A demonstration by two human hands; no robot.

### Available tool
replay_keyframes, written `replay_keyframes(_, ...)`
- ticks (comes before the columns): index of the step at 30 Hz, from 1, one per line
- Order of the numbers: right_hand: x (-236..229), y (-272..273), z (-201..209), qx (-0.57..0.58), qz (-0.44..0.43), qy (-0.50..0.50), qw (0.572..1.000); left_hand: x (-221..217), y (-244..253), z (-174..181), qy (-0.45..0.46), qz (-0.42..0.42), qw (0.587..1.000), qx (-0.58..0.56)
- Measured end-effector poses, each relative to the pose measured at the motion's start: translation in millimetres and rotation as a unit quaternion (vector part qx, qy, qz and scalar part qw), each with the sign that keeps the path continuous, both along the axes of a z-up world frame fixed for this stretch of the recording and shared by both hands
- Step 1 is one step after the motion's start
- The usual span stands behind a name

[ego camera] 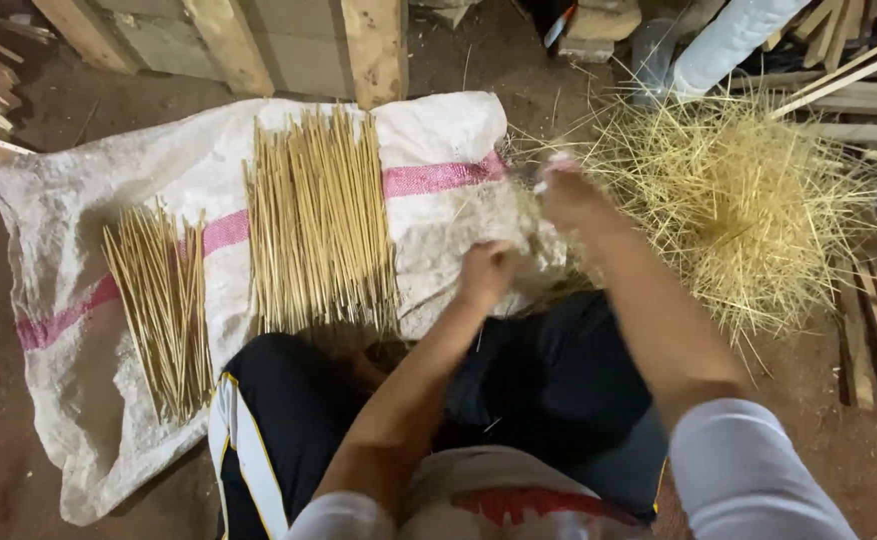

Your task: A person uses a small knife to shave thin wooden sticks, creating a pile of fine wood shavings.

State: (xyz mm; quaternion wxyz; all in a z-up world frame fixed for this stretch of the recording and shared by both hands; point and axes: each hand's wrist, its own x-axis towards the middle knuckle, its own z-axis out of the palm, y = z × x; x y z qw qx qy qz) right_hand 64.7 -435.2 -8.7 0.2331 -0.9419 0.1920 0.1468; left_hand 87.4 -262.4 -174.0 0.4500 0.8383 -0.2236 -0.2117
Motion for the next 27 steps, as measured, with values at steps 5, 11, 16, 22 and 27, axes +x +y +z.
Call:
replay_keyframes(5,-66,-100,35,-0.05,-0.226,-0.083,0.969,-59,-86,113,-0.05,-0.202,0.975,-0.08)
replay_keyframes(11,-124,-99,85,-0.141,-0.386,-0.212,0.887,-78,-84,150,-0.127,-0.327,0.935,0.061)
replay_keyframes(16,-110,-16,95,0.316,-0.405,-0.237,0.825,-66,-18,174,-0.017,-0.195,0.978,-0.066)
replay_keyframes(22,-73,57,26,0.853,-0.127,-0.031,0.505,-59,51,124,0.245,-0.114,0.899,-0.345)
replay_keyframes(27,-97,25,6,0.905,-0.121,-0.174,0.369,16,140,-41,-0.15,-0.131,0.975,0.097)
